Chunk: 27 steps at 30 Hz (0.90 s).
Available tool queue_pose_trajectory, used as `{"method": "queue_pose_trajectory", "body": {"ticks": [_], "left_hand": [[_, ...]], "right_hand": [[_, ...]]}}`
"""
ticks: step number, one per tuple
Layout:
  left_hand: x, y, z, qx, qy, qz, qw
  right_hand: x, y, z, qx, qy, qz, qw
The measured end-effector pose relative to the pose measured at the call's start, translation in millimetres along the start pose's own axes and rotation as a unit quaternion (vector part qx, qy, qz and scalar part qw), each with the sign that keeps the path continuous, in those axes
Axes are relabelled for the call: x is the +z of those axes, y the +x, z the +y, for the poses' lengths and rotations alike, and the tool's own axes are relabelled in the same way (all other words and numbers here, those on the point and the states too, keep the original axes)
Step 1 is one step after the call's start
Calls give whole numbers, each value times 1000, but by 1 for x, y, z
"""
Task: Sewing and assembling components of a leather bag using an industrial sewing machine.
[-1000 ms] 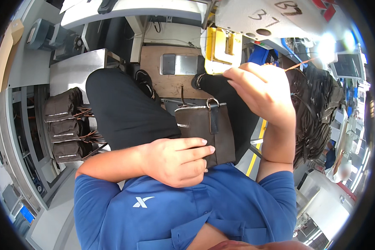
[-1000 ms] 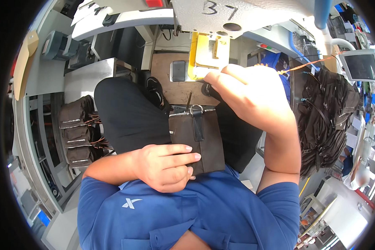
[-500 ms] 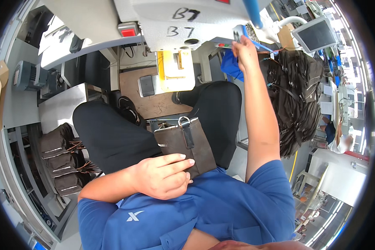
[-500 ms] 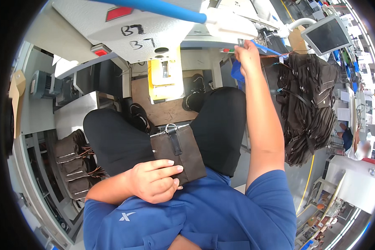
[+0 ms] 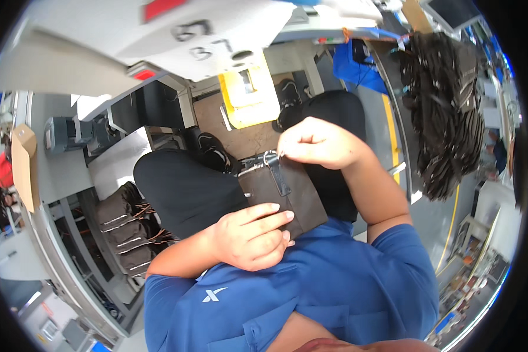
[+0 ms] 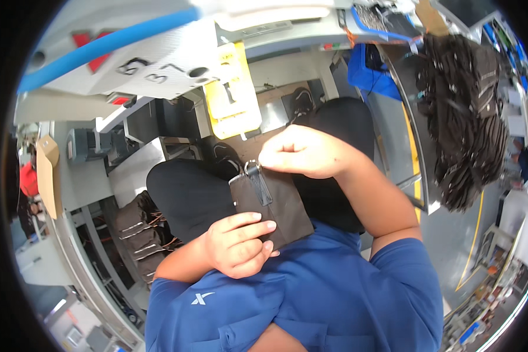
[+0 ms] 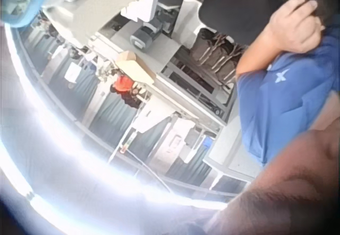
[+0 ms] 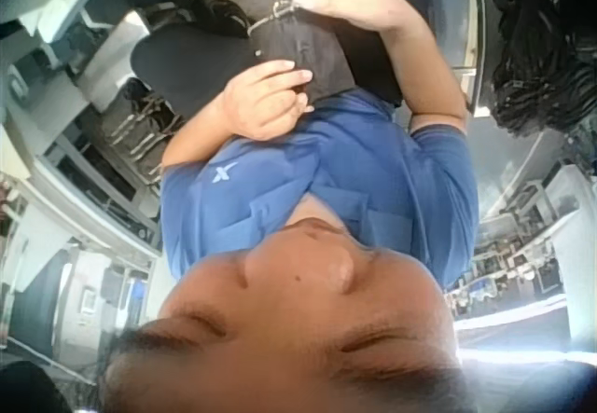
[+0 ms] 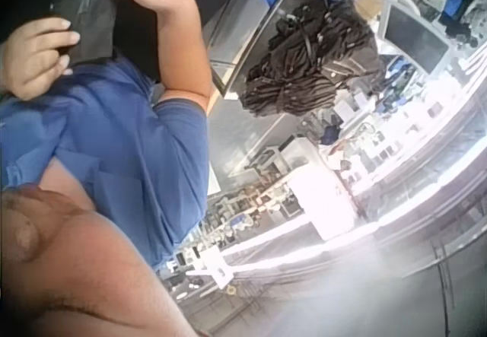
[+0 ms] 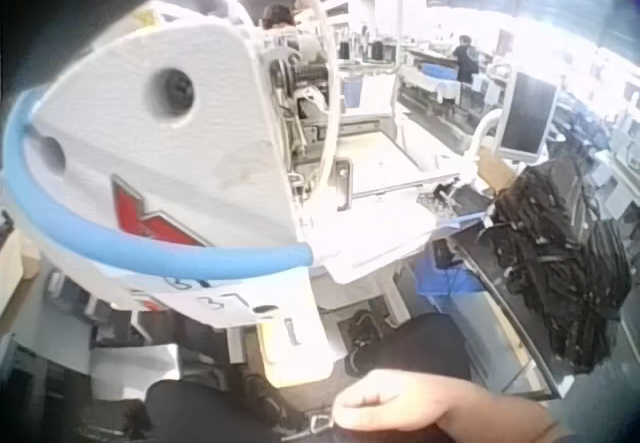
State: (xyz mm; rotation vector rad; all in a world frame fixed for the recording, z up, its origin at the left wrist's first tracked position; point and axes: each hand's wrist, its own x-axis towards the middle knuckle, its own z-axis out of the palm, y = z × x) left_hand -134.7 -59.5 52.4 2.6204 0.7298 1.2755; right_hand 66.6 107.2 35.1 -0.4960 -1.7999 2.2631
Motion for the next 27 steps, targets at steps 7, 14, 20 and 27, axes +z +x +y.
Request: {"method": "queue_pose_trajectory", "body": {"ticks": [7,14,20,27], "left_hand": [[-15,0,-28,-225,-158,156,949],[-30,30,-47,-478,-481,-77,731],[-34,30,-32,-580,-555,33,595],[-32,29,-28,-569,-559,233,556]], "right_hand": [[24,-8,-27,-101,-71,-4,992],[30,-1,-46,-99,-195,37,975],[31,-1,-29,-111,-125,242,956],[45,-44,-27,-55,-250,363,896]]}}
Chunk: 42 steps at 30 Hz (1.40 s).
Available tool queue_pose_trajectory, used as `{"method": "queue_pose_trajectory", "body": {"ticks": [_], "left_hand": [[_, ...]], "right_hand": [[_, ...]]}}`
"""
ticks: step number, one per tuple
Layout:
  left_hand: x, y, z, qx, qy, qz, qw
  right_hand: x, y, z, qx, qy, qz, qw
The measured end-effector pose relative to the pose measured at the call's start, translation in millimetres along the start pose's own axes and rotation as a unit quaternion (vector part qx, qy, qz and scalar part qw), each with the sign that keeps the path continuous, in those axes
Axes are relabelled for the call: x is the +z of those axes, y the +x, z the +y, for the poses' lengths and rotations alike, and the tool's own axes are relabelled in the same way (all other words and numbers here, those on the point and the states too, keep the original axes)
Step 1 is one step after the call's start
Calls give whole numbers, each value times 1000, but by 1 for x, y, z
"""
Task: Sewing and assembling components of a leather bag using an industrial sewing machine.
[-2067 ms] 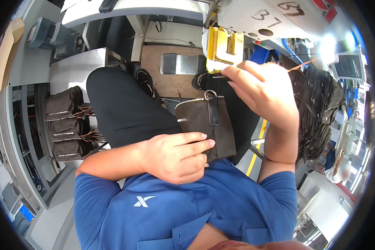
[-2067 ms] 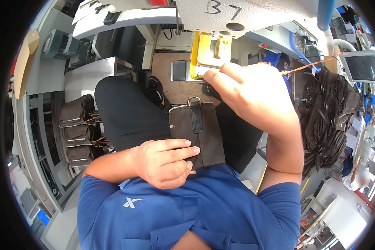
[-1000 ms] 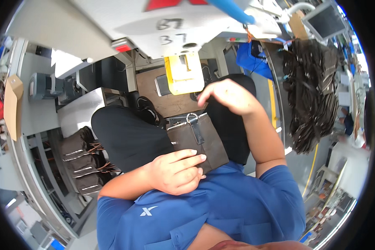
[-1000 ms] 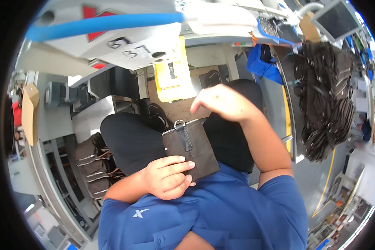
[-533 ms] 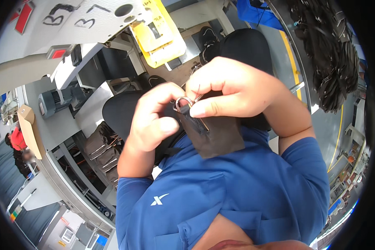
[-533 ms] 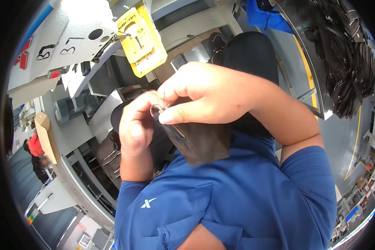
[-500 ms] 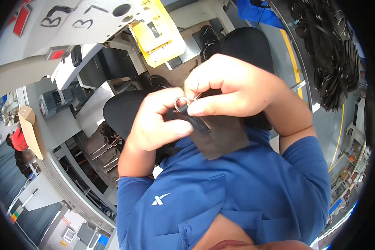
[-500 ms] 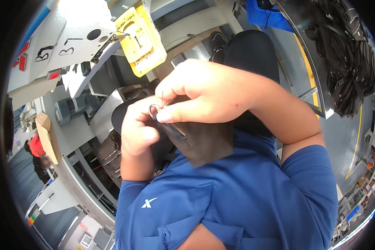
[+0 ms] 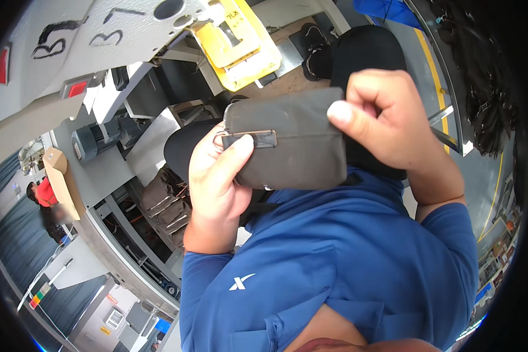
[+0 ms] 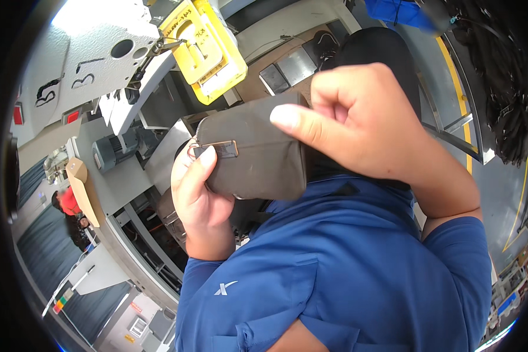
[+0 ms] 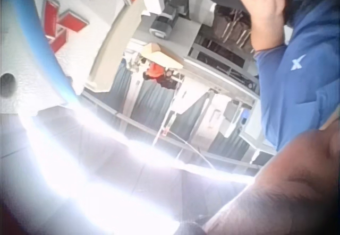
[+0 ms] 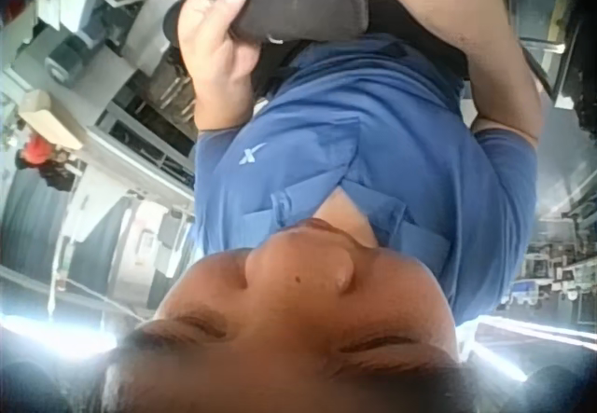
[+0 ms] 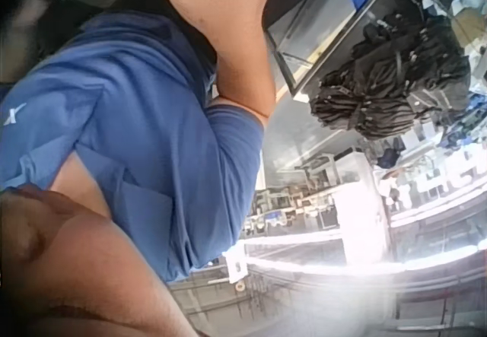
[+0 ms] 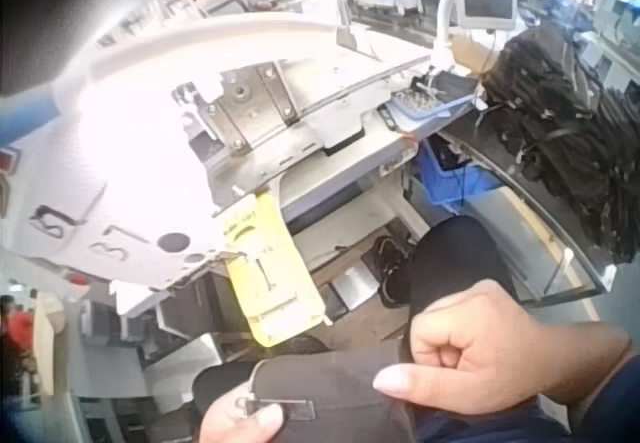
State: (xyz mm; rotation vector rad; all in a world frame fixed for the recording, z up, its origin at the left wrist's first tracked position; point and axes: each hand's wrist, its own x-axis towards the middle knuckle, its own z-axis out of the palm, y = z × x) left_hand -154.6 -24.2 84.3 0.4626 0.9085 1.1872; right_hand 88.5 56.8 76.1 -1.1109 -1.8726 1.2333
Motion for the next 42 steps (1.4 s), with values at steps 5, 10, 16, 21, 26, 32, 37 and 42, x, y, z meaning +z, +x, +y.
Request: {"method": "queue_pose_trajectory", "body": {"ticks": [5,10,16,21,26,32,37,42], "left_hand": [[6,-3,-4,26,3,22,999],[-3,-12,-2,-17,-26,5,1000],[-8,-15,-3,-3,5,4,1000],[-8,-15,-5,0,-106,4,994],[-9,-18,-7,17,-141,-15,990],[-6,-16,-7,11,-132,-24,991],[-4,-11,-6,-15,-37,3,999],[-1,-6,-3,-7,-6,20,1000]], "right_hand": [[10,-5,-8,114,100,-83,985],[11,-5,-13,118,154,-112,975],[14,-9,-12,70,106,-96,987],[13,-10,-12,48,121,-134,982],[11,-11,-9,-13,142,-110,984],[4,-11,-9,-35,117,-108,987],[1,-10,-7,-67,91,-107,988],[0,-15,-1,-96,80,-102,987]]}}
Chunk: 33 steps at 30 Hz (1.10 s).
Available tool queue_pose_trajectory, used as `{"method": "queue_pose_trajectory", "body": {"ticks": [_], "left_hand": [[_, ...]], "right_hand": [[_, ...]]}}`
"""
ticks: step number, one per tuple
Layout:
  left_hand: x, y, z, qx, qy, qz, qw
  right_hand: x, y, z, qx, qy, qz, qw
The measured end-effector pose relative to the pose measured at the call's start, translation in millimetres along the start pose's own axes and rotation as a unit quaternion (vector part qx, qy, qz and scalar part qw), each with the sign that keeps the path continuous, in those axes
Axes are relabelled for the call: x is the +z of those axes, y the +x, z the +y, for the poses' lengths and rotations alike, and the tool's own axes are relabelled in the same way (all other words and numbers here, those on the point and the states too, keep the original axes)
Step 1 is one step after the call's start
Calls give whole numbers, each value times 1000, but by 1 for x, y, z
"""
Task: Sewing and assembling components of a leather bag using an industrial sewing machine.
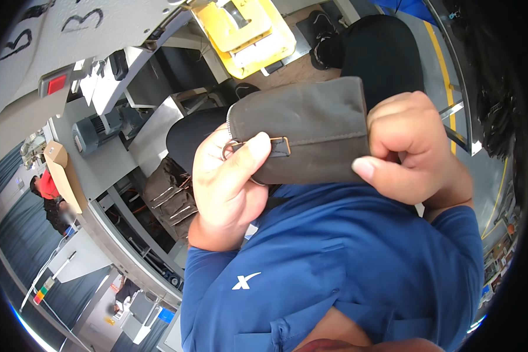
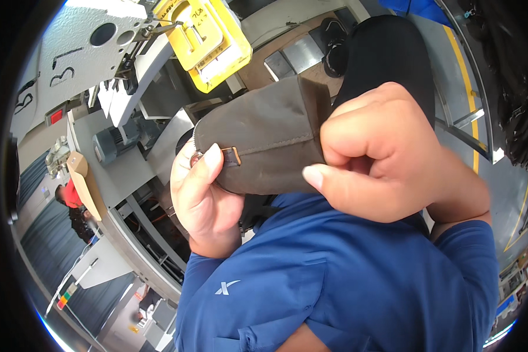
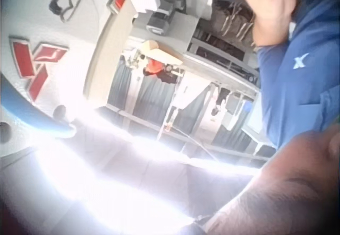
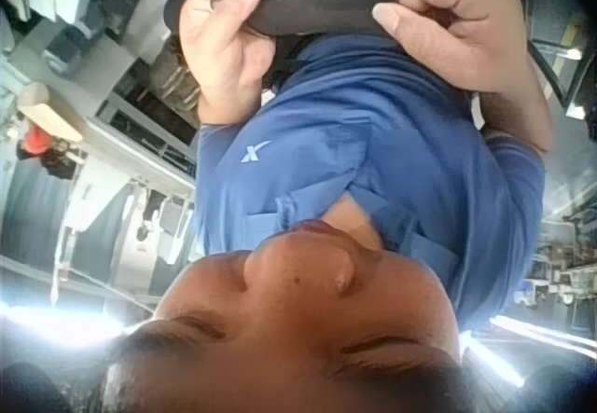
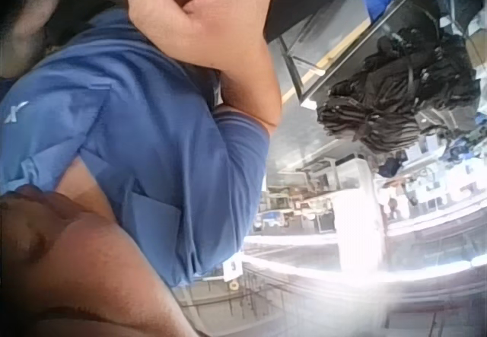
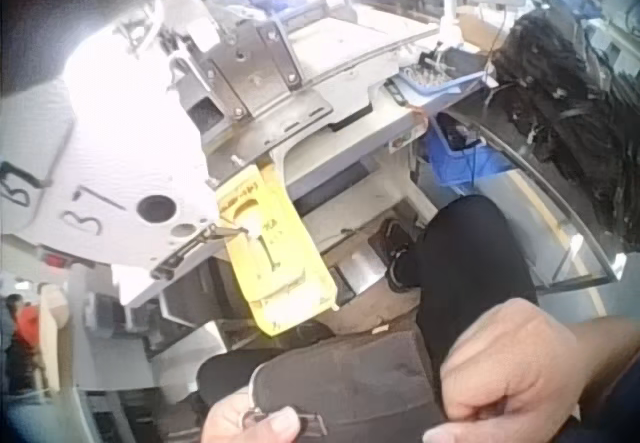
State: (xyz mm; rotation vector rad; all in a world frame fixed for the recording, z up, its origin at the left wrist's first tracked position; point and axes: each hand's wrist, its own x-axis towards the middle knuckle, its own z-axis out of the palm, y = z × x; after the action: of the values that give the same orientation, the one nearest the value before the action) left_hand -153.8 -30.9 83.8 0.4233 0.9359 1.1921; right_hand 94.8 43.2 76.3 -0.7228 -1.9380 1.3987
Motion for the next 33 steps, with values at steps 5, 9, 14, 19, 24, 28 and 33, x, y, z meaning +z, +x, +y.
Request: {"method": "queue_pose_trajectory", "body": {"ticks": [5,9,14,19,24,28,33], "left_hand": [[10,5,20,-106,213,-124,963],[17,26,43,-59,464,-380,798],[-10,31,79,98,429,-517,734],[-45,26,124,83,509,-527,675],[-63,10,99,42,768,-158,620],[-90,18,58,-76,538,-86,835],[-107,27,11,-151,551,-52,819]], "right_hand": [[-22,19,-4,52,24,74,996],[16,55,43,-185,107,-49,976],[5,56,50,-26,146,-426,892],[-2,46,66,-82,41,-363,928],[8,40,32,-223,-210,-192,932],[37,26,13,-290,-238,-179,910],[70,9,3,-328,-214,-198,899]]}}
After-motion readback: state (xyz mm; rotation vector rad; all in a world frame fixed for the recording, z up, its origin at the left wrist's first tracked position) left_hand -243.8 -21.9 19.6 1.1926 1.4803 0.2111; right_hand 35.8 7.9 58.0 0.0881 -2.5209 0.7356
